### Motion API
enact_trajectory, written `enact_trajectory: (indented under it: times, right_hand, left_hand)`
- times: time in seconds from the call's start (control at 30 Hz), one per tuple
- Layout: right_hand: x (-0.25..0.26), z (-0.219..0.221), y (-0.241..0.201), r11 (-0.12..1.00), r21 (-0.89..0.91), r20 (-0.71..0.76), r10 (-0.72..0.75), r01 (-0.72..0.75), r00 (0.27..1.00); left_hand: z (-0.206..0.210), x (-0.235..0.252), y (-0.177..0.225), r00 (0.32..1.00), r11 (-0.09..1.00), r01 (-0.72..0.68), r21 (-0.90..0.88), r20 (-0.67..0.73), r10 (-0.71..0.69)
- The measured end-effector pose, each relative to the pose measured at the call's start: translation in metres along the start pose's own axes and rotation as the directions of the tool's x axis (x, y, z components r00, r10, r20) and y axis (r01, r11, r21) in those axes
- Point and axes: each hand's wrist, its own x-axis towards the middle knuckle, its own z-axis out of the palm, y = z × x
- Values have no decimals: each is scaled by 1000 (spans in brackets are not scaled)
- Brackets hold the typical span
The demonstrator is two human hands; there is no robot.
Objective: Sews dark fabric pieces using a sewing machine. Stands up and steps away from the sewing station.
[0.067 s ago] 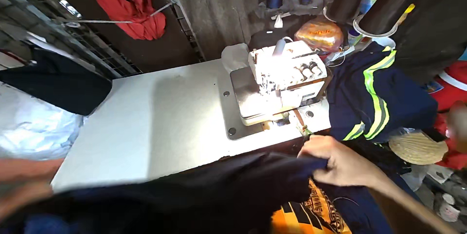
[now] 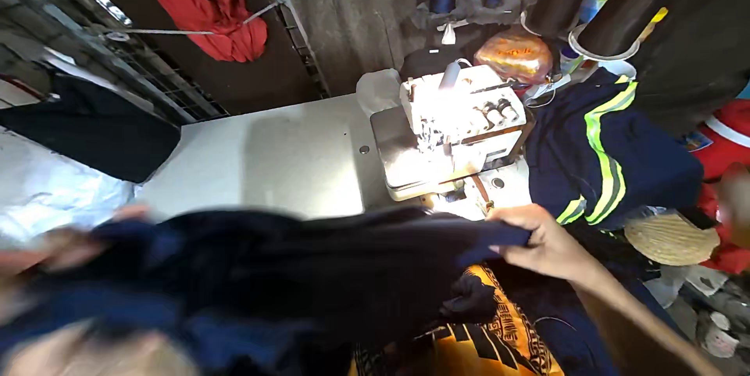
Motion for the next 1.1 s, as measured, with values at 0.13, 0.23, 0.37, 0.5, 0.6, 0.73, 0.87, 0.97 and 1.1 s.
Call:
enact_trajectory:
  times: [0.13, 0.23, 0.37, 0.5, 0.6, 0.73, 0.87, 0.97, 1.1]
  right_hand:
    - [24, 29, 26, 925, -292, -111, 219, -242, 969]
    - [48, 51, 16, 863, -439, 108, 328, -251, 938]
    - [75, 38, -8, 856, -475, 152, 310, -206, 939]
    - [86, -5, -6, 842, -524, -293, -37, -128, 955]
    - [82, -2, 19, 799, -571, -295, 15, -189, 955]
    - [80, 28, 67, 778, -529, -388, 134, -339, 912]
    - [85, 41, 96, 789, -549, -399, 42, -275, 916]
    - [83, 43, 106, 776, -586, -382, -13, -232, 924]
    - [79, 39, 107, 708, -693, -298, -111, -136, 948]
  left_hand:
    - [116, 40, -36, 910, 359, 308, 881, -162, -381]
    - [177, 11, -78, 928, 350, 106, 931, 34, -372]
    - [229, -32, -121, 787, 382, 63, 922, 190, -586]
    - [218, -31, -127, 745, 211, 74, 975, 87, -662]
    - [216, -33, -129, 745, 192, 63, 979, 82, -662]
    - [217, -38, -133, 800, 177, 22, 984, 89, -594]
    - [217, -39, -134, 813, 169, 7, 986, 93, -574]
    - [218, -39, -135, 825, 158, 2, 988, 87, -558]
    - [221, -38, -136, 818, 127, 3, 992, 71, -571]
